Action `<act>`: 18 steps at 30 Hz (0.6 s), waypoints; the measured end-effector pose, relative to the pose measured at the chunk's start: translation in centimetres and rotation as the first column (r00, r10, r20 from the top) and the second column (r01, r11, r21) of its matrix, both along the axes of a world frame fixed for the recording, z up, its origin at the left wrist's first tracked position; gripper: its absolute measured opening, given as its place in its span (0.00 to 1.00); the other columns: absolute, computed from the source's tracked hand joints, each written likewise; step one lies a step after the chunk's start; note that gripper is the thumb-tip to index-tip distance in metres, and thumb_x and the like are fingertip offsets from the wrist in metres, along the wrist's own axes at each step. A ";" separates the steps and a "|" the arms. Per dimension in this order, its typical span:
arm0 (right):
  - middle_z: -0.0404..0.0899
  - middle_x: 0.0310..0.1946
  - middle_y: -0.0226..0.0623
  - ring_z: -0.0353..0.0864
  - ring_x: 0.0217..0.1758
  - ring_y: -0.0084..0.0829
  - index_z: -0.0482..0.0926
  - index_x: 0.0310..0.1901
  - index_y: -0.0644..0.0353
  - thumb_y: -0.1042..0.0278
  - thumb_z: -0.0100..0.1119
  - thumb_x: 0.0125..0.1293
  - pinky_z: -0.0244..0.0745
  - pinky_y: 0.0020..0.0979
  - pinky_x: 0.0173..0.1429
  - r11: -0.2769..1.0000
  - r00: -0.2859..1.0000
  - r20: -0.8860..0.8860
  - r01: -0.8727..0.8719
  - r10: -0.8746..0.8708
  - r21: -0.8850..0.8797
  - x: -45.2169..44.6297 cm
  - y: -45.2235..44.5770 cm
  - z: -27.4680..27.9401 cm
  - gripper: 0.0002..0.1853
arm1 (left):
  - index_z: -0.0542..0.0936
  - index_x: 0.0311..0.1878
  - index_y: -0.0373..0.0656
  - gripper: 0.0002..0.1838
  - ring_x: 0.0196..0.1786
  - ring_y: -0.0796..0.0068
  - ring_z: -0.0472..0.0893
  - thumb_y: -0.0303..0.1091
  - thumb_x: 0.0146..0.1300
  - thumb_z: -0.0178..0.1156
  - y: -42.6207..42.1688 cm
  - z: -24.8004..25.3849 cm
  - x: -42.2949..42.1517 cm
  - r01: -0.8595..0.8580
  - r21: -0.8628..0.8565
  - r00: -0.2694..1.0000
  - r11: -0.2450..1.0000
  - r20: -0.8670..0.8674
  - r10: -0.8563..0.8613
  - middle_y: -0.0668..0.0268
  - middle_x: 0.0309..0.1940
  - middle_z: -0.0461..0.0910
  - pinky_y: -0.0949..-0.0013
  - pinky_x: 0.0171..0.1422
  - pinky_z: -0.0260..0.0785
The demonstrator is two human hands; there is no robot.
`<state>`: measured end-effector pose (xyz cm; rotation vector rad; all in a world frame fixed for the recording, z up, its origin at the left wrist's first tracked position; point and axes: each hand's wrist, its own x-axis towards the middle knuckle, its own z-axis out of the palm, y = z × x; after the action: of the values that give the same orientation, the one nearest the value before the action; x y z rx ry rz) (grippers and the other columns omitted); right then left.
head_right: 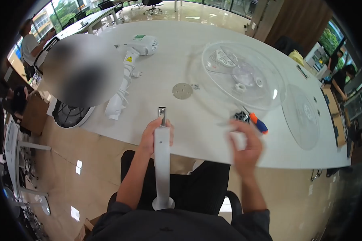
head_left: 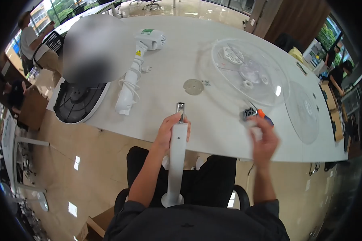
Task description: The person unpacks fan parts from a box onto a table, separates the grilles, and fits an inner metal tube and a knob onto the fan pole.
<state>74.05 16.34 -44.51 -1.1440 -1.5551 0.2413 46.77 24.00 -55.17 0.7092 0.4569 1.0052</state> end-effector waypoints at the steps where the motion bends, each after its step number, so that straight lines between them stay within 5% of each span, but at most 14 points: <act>1: 0.84 0.46 0.39 0.82 0.44 0.28 0.82 0.47 0.67 0.85 0.66 0.55 0.75 0.27 0.53 0.994 0.995 -0.073 -0.078 0.073 -0.073 -2.8 -1.5 -0.7 0.16 | 0.75 0.42 0.40 0.22 0.26 0.64 0.80 0.53 0.72 0.49 -0.3 0.0 0.7 0.025 0.004 1.000 1.000 -0.009 -0.025 0.59 0.30 0.77 0.61 0.30 0.75; 7: 0.84 0.43 0.39 0.82 0.46 0.24 0.82 0.50 0.69 0.79 0.67 0.61 0.76 0.24 0.54 0.937 0.853 -0.519 -0.227 0.059 -0.267 -10.6 -5.7 -6.7 0.15 | 0.75 0.40 0.39 0.21 0.25 0.70 0.81 0.51 0.74 0.49 -1.9 0.2 2.4 0.011 0.025 1.000 1.000 -0.009 -0.011 0.60 0.29 0.79 0.65 0.29 0.76; 14: 0.85 0.40 0.40 0.84 0.42 0.25 0.83 0.49 0.68 0.78 0.68 0.60 0.78 0.25 0.51 0.979 0.902 -0.433 -0.083 -0.007 -0.188 -11.4 -7.6 -6.7 0.14 | 0.75 0.40 0.40 0.22 0.26 0.74 0.80 0.51 0.75 0.48 -4.1 2.0 4.2 0.022 0.100 1.000 0.995 -0.015 -0.020 0.62 0.29 0.79 0.71 0.31 0.74; 18: 0.85 0.35 0.42 0.86 0.37 0.29 0.84 0.45 0.67 0.76 0.70 0.58 0.78 0.26 0.45 0.992 0.978 -0.176 0.105 -0.115 -0.065 -11.5 -7.9 -5.5 0.13 | 0.76 0.40 0.39 0.21 0.27 0.76 0.80 0.51 0.74 0.49 -4.3 2.4 5.4 0.041 0.130 0.997 0.991 -0.069 -0.032 0.62 0.29 0.80 0.71 0.32 0.73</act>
<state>62.51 8.39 -50.01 -1.2137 -1.3296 0.3071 52.21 19.70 -52.80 0.8688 0.4371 0.9860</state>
